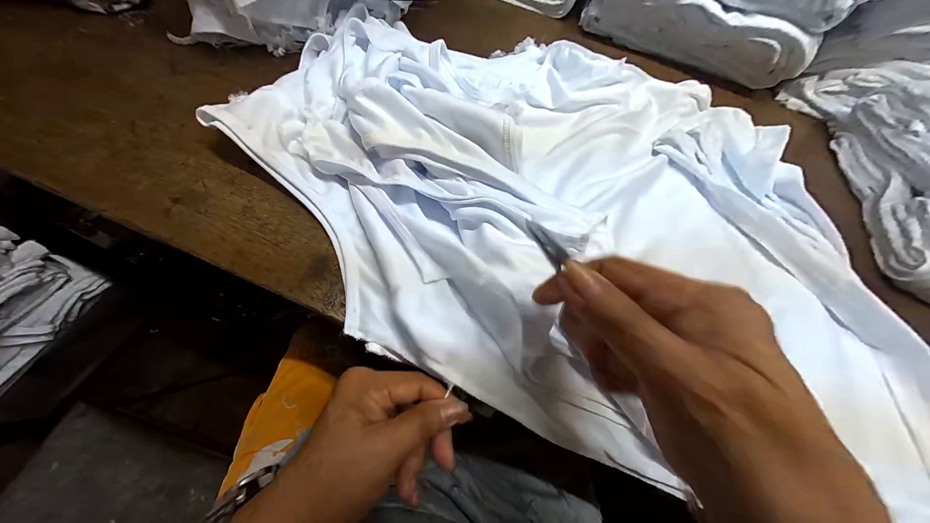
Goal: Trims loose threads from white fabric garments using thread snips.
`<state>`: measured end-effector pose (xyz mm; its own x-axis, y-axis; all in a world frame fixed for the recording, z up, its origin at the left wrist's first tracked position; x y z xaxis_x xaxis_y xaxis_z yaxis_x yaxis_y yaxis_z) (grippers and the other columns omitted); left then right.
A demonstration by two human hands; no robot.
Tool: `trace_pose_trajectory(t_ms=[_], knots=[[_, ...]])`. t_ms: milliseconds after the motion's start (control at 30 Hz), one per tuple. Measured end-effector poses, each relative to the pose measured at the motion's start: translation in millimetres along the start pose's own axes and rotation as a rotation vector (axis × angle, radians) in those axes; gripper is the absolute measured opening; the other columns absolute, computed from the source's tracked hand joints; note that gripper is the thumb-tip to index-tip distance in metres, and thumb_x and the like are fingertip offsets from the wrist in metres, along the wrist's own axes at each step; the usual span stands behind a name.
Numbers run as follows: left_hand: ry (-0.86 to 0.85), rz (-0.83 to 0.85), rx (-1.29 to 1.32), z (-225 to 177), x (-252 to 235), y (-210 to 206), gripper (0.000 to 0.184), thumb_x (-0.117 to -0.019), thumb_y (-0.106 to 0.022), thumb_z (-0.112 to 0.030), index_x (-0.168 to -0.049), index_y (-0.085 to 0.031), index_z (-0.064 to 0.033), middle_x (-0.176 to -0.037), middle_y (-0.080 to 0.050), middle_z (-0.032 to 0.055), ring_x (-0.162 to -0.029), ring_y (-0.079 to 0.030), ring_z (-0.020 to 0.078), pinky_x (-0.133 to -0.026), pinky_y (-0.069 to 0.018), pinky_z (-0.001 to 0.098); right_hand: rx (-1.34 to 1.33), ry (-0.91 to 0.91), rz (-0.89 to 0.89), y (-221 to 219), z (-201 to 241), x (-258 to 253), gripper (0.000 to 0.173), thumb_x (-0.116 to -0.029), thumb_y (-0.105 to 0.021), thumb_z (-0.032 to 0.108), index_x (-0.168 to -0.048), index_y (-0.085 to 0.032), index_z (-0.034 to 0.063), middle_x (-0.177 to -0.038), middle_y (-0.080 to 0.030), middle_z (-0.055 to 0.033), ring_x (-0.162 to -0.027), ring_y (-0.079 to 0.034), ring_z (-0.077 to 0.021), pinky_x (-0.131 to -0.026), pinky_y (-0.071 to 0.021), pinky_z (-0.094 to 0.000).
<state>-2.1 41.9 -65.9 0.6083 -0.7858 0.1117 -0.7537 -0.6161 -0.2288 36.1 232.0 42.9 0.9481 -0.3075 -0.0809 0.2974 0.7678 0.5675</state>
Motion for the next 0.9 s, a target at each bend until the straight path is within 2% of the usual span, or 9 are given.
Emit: trace_pose_trajectory(t_ms=[33, 100, 167, 267, 400, 667, 800, 900], knots=[[-0.017, -0.009, -0.007, 2, 8, 4, 0.022, -0.1030, -0.062, -0.018, -0.098, -0.076, -0.0021, -0.072, -0.071, 0.0079, -0.045, -0.058, 0.0081, -0.041, -0.0511, 0.0222, -0.077, -0.045, 0.093, -4, -7, 17, 0.042, -0.1107, -0.040, 0.040, -0.101, -0.073, 0.0160, -0.063, -0.053, 0.0060, -0.047, -0.044, -0.0049, -0.041, -0.0368, -0.0220], [-0.041, -0.017, -0.008, 5, 22, 8, 0.022, -0.1032, -0.062, -0.018, -0.098, -0.075, -0.0019, -0.073, -0.072, 0.0072, -0.046, -0.058, 0.0078, -0.040, -0.0507, 0.0221, -0.231, -0.144, 0.302, -24, -23, 54, 0.046, -0.1126, -0.036, 0.032, -0.109, -0.074, 0.0053, -0.071, -0.059, 0.0036, -0.056, -0.047, -0.0036, -0.050, -0.0404, -0.0226], [-0.055, -0.012, 0.001, 7, 30, 8, 0.021, -0.1031, -0.063, -0.017, -0.098, -0.075, -0.0015, -0.074, -0.072, 0.0068, -0.046, -0.058, 0.0073, -0.041, -0.0502, 0.0216, -0.319, -0.219, 0.390, -50, -37, 83, 0.042, -0.1125, -0.039, 0.023, -0.107, -0.072, -0.0016, -0.071, -0.059, -0.0001, -0.056, -0.047, -0.0053, -0.050, -0.0408, -0.0242], [-0.076, -0.017, -0.004, 7, 35, 5, 0.019, -0.1030, -0.062, -0.015, -0.099, -0.075, -0.0010, -0.074, -0.072, 0.0070, -0.047, -0.059, 0.0077, -0.041, -0.0506, 0.0216, -0.408, -0.296, 0.370, -76, -51, 102, 0.040, -0.1122, -0.040, 0.021, -0.101, -0.072, -0.0013, -0.064, -0.052, -0.0001, -0.051, -0.042, -0.0069, -0.046, -0.0345, -0.0248], [-0.094, -0.025, -0.014, 4, 35, 5, 0.019, -0.1027, -0.063, -0.015, -0.098, -0.075, -0.0011, -0.073, -0.072, 0.0069, -0.046, -0.059, 0.0077, -0.041, -0.0504, 0.0213, -0.476, -0.324, 0.309, -84, -54, 98, 0.039, -0.1114, -0.043, 0.021, -0.098, -0.073, 0.0006, -0.060, -0.050, 0.0019, -0.048, -0.038, -0.0048, -0.044, -0.0312, -0.0230], [-0.103, -0.020, 0.003, 9, 34, 5, 0.020, -0.1024, -0.064, -0.016, -0.095, -0.075, -0.0013, -0.071, -0.071, 0.0068, -0.046, -0.059, 0.0077, -0.040, -0.0501, 0.0211, -0.508, -0.342, 0.275, -95, -53, 84, 0.037, -0.1099, -0.048, 0.023, -0.091, -0.072, 0.0033, -0.059, -0.048, 0.0041, -0.046, -0.036, -0.0024, -0.041, -0.0285, -0.0200], [-0.101, 0.004, -0.020, 12, 35, 4, 0.019, -0.1019, -0.065, -0.016, -0.094, -0.074, -0.0020, -0.071, -0.072, 0.0064, -0.046, -0.059, 0.0073, -0.040, -0.0498, 0.0206, -0.418, -0.313, 0.242, -95, -53, 82, 0.037, -0.1095, -0.049, 0.024, -0.087, -0.071, 0.0056, -0.057, -0.048, 0.0045, -0.045, -0.037, -0.0028, -0.041, -0.0289, -0.0207], [-0.074, 0.022, -0.062, 17, 34, 2, 0.017, -0.0998, -0.068, -0.018, -0.093, -0.075, -0.0033, -0.071, -0.072, 0.0042, -0.048, -0.061, 0.0059, -0.041, -0.0498, 0.0195, -0.278, -0.128, 0.193, -80, -34, 80, 0.037, -0.1100, -0.048, 0.026, -0.094, -0.072, 0.0029, -0.062, -0.055, 0.0015, -0.050, -0.046, -0.0046, -0.045, -0.0380, -0.0227]])
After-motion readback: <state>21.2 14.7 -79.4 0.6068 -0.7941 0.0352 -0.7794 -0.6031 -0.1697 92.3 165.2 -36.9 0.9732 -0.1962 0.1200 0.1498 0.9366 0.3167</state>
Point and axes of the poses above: each hand's wrist, its own x-axis away from the middle knuckle, its own y-axis out of the back of the hand, z = x × y, the point moved 8 cm from there along -x, towards the middle knuckle
